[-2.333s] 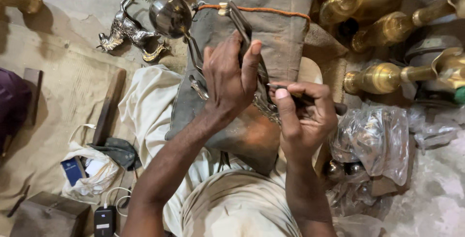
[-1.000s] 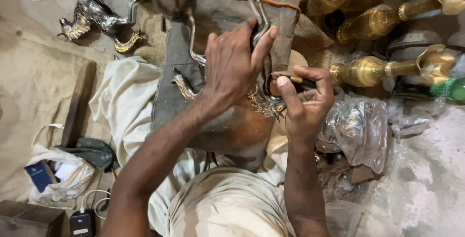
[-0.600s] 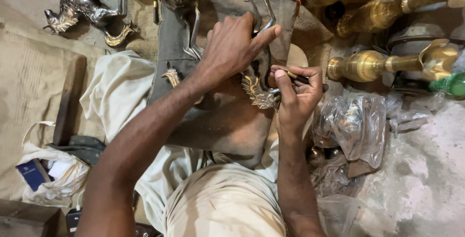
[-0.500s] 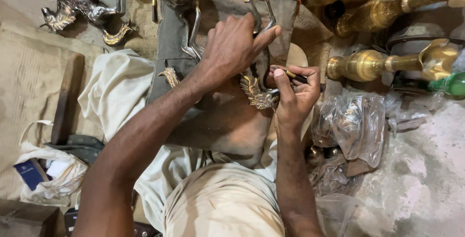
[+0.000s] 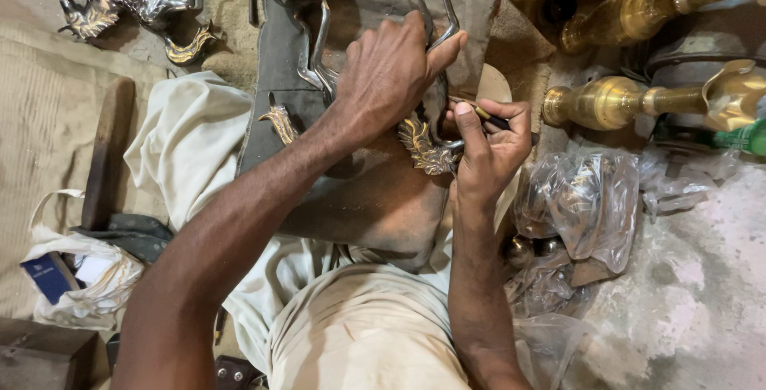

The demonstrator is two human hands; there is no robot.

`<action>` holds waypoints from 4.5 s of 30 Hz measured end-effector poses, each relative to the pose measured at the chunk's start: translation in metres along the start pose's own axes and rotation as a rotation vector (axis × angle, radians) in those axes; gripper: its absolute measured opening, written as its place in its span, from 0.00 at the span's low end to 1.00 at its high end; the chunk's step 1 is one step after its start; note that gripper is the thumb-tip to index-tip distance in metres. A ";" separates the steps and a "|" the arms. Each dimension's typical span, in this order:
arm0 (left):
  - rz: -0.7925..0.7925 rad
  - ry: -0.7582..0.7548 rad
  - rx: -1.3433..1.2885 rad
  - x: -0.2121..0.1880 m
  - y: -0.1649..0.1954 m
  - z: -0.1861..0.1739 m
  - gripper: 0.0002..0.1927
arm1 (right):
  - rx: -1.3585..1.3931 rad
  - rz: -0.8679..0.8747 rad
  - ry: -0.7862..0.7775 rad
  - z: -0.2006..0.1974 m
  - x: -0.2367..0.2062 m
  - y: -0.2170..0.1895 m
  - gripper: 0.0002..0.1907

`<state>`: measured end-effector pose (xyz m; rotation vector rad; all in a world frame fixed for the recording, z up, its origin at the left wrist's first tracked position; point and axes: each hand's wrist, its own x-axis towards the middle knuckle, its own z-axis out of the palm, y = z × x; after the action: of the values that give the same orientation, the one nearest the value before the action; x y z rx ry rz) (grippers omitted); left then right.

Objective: The person sits on the floor with a metal horse figurine on a cushion and uses a small chisel to engrave and refine details on the figurine's body and mane, rotating the piece to work different areas.

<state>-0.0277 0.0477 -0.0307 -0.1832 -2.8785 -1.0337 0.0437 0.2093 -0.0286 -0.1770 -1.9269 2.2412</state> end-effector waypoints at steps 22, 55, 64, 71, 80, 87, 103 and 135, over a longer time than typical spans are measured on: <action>0.133 0.069 0.116 -0.002 -0.005 0.007 0.32 | -0.223 -0.090 -0.271 -0.027 -0.004 -0.007 0.12; -0.095 -0.150 -0.026 0.005 0.003 -0.001 0.34 | -0.099 -0.015 -0.380 -0.037 0.022 -0.011 0.12; 0.032 0.016 0.042 0.003 0.003 0.001 0.34 | 0.041 0.012 -0.005 -0.007 0.010 0.008 0.14; 0.008 -0.003 0.028 0.007 0.006 -0.004 0.34 | 0.040 0.039 0.031 -0.003 0.012 0.005 0.14; 0.077 0.054 0.074 0.004 0.005 0.001 0.33 | -0.066 -0.069 -0.050 -0.009 0.008 0.002 0.12; -0.007 -0.028 0.011 0.006 0.003 0.003 0.34 | -0.300 -0.161 -0.143 -0.015 0.003 -0.004 0.11; -0.001 -0.005 0.008 0.003 0.001 0.002 0.35 | -0.301 -0.166 -0.344 -0.031 0.000 -0.008 0.11; 0.137 0.071 0.065 0.001 -0.004 0.007 0.31 | -0.304 -0.117 -0.674 -0.057 0.022 -0.015 0.13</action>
<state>-0.0295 0.0492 -0.0383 -0.3283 -2.7866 -0.9031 0.0347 0.2708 -0.0220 0.7234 -2.5053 2.0747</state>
